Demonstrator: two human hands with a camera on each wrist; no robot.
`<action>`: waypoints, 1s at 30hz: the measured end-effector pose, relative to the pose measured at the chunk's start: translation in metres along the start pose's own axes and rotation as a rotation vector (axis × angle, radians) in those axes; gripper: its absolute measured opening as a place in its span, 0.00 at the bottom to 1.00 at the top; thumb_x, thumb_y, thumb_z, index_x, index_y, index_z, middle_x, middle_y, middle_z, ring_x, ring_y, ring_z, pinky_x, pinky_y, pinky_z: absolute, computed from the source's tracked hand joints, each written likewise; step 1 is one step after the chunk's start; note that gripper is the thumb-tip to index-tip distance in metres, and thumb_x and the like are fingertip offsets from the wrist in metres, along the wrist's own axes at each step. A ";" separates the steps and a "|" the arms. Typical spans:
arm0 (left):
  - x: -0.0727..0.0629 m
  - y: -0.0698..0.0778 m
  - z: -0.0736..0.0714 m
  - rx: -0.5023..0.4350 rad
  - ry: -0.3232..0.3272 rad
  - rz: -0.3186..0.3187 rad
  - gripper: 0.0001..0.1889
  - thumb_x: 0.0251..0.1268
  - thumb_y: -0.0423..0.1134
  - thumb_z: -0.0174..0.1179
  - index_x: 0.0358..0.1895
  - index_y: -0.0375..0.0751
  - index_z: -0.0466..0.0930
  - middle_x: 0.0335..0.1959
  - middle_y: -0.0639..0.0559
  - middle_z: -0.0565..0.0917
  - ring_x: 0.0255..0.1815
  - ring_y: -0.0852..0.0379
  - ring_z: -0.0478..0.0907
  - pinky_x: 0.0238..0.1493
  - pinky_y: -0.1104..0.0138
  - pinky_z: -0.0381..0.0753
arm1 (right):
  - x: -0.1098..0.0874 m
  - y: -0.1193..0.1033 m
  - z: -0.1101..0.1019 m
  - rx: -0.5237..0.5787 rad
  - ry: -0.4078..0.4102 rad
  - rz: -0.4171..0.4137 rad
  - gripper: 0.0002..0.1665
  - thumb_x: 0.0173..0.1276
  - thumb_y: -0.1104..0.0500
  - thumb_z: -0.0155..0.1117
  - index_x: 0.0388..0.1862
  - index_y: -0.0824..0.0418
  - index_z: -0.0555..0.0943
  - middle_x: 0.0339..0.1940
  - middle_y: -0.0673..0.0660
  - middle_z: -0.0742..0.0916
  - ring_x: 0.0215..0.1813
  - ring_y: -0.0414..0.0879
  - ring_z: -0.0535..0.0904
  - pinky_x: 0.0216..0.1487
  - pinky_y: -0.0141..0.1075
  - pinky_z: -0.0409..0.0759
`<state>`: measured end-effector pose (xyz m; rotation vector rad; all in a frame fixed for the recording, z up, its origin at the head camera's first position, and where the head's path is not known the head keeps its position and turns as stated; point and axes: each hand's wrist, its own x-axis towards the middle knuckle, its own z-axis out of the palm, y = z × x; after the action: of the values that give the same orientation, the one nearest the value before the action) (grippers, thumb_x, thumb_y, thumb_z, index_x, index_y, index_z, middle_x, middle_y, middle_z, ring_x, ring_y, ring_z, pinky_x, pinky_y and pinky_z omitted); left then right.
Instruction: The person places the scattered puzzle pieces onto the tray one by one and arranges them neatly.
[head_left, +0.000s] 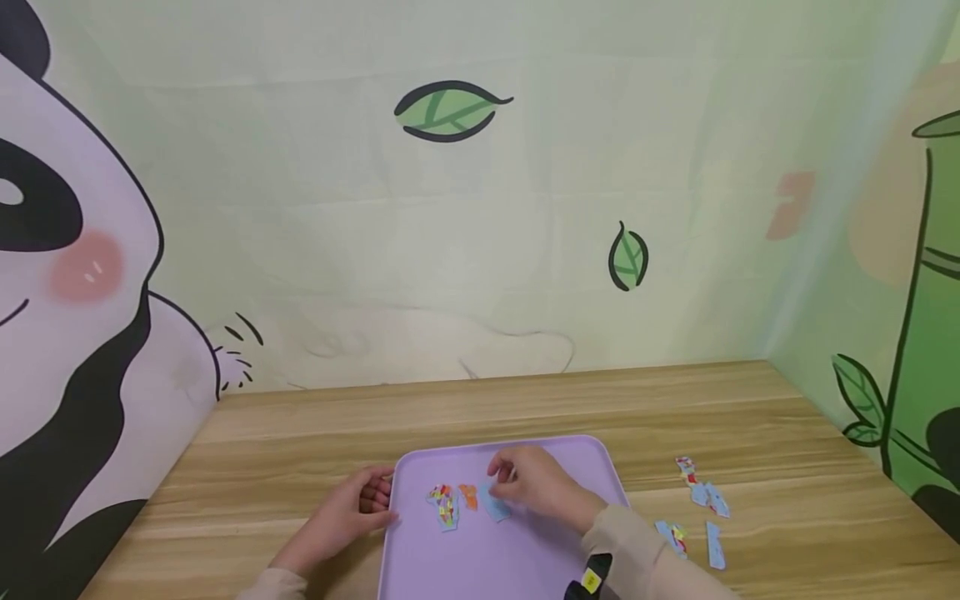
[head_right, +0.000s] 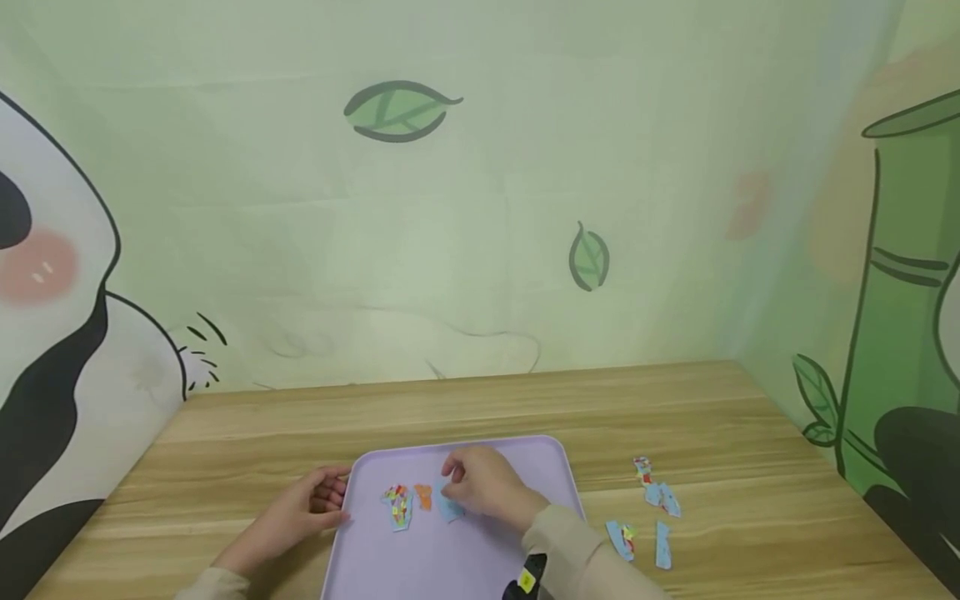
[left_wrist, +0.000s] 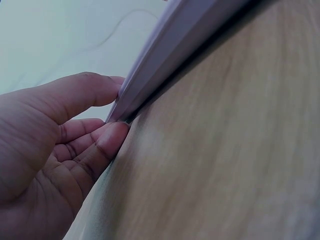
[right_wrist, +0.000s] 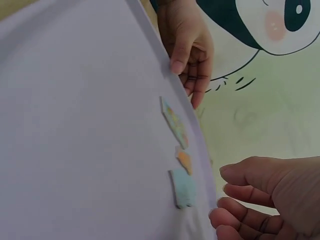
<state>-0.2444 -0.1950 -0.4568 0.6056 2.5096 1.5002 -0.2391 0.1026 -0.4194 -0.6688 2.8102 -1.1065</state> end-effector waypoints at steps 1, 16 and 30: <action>0.000 0.000 0.000 -0.001 -0.002 0.000 0.34 0.54 0.29 0.68 0.62 0.20 0.64 0.44 0.39 0.78 0.40 0.60 0.76 0.42 0.76 0.81 | 0.000 -0.001 -0.003 -0.002 -0.004 0.003 0.09 0.56 0.64 0.69 0.36 0.64 0.81 0.28 0.50 0.83 0.31 0.39 0.75 0.31 0.28 0.73; -0.001 0.003 0.000 -0.001 -0.004 -0.006 0.34 0.54 0.29 0.68 0.62 0.19 0.63 0.44 0.38 0.78 0.41 0.57 0.76 0.42 0.75 0.81 | -0.016 -0.007 -0.043 -0.043 0.005 -0.056 0.11 0.59 0.62 0.69 0.41 0.63 0.82 0.32 0.51 0.85 0.33 0.37 0.76 0.33 0.25 0.74; 0.001 0.001 0.000 0.017 0.006 -0.016 0.34 0.53 0.30 0.68 0.63 0.21 0.64 0.44 0.39 0.78 0.40 0.61 0.76 0.42 0.76 0.81 | -0.027 -0.005 -0.067 -0.008 0.079 -0.127 0.14 0.59 0.64 0.68 0.45 0.67 0.80 0.34 0.57 0.84 0.32 0.36 0.75 0.31 0.24 0.75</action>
<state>-0.2449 -0.1939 -0.4562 0.5829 2.5278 1.4796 -0.2260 0.1537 -0.3694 -0.8331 2.8748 -1.1673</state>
